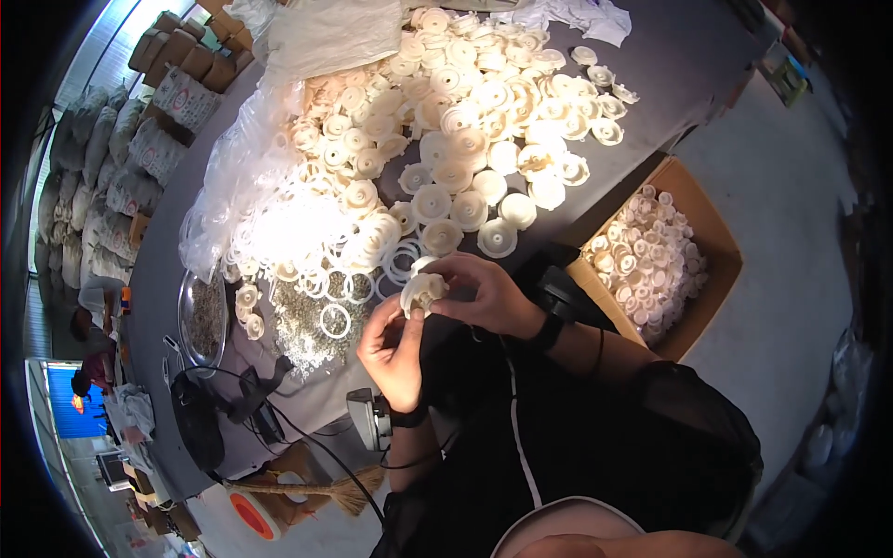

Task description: The person assembles plastic components by hand, attaching small parts into circular plastic pieces and placing the finished assemblies into a cardboard box.

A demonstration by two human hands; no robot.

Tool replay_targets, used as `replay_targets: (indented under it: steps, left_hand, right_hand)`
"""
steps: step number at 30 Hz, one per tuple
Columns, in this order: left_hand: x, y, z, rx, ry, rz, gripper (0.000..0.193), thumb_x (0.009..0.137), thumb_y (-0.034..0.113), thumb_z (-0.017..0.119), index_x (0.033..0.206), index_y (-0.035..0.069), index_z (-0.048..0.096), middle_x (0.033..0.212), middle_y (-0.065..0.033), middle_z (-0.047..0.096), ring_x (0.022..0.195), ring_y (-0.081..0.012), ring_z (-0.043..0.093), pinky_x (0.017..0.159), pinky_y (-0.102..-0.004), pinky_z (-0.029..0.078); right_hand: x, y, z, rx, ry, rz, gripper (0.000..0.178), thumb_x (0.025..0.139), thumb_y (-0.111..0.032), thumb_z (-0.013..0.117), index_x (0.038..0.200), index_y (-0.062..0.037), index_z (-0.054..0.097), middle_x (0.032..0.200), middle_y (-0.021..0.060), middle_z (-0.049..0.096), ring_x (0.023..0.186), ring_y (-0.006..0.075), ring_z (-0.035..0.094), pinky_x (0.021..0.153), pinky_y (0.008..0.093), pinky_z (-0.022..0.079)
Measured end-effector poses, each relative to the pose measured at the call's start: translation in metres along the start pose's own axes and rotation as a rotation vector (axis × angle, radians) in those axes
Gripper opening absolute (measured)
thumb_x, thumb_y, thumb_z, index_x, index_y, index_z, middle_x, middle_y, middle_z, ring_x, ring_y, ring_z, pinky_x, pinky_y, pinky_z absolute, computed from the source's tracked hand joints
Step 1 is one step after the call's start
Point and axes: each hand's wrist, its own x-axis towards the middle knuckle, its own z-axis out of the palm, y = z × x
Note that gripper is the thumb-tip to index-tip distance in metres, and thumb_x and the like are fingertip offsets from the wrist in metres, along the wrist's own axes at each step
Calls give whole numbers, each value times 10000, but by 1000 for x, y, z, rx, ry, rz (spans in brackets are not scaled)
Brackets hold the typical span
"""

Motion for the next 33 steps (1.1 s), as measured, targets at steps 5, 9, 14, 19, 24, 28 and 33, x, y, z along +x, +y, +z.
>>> replay_targets:
  steps: [5,9,14,19,24,28,33]
  left_hand:
    - [-18,-4,-4,27,-4,10,236,785,-60,614,1018,-23,601,920,-53,624,777,-67,561,712,-189,437]
    - [-29,-14,-10,-14,3,12,229,801,-44,605,1029,-30,597,964,-80,616,826,-98,577,749,-214,453]
    - [-37,-23,-21,33,105,-82,212,808,-14,607,1020,-22,600,981,-75,604,858,-116,579,773,-230,456]
    - [-41,-33,-49,142,58,-57,184,823,3,585,1006,-18,601,954,-60,601,835,-103,564,758,-228,450]
    - [-34,-46,-114,609,387,-29,60,808,25,610,865,9,614,855,-61,604,756,-112,569,707,-233,452]
    - [-26,-60,-123,926,285,137,99,730,-26,631,821,14,629,822,-89,600,793,-197,582,738,-284,453]
    - [-12,-59,-113,1029,291,122,104,705,-4,652,801,26,626,804,-90,588,775,-219,576,736,-306,454]
  right_hand:
    - [-9,22,2,156,-182,176,403,765,-103,679,1108,-26,482,973,20,544,890,97,536,775,258,455]
    - [-17,35,12,311,-219,242,302,783,-109,664,1022,-35,494,931,1,542,859,71,532,746,235,450]
    - [-20,48,24,407,-265,280,282,784,-112,663,995,-34,494,897,2,544,843,62,531,730,221,446]
    - [-18,60,28,641,-226,529,281,813,-137,609,1047,-13,515,935,42,579,848,108,565,772,262,460]
    - [-12,52,29,917,-191,796,309,833,-185,590,1094,-36,515,1030,45,576,930,148,561,829,335,451]
    - [-11,55,40,966,-228,794,279,833,-169,573,1078,-47,518,1002,37,577,907,148,561,832,348,451]
    - [-12,52,47,853,-221,828,265,827,-147,563,1067,-42,521,973,44,582,881,151,567,813,349,465]
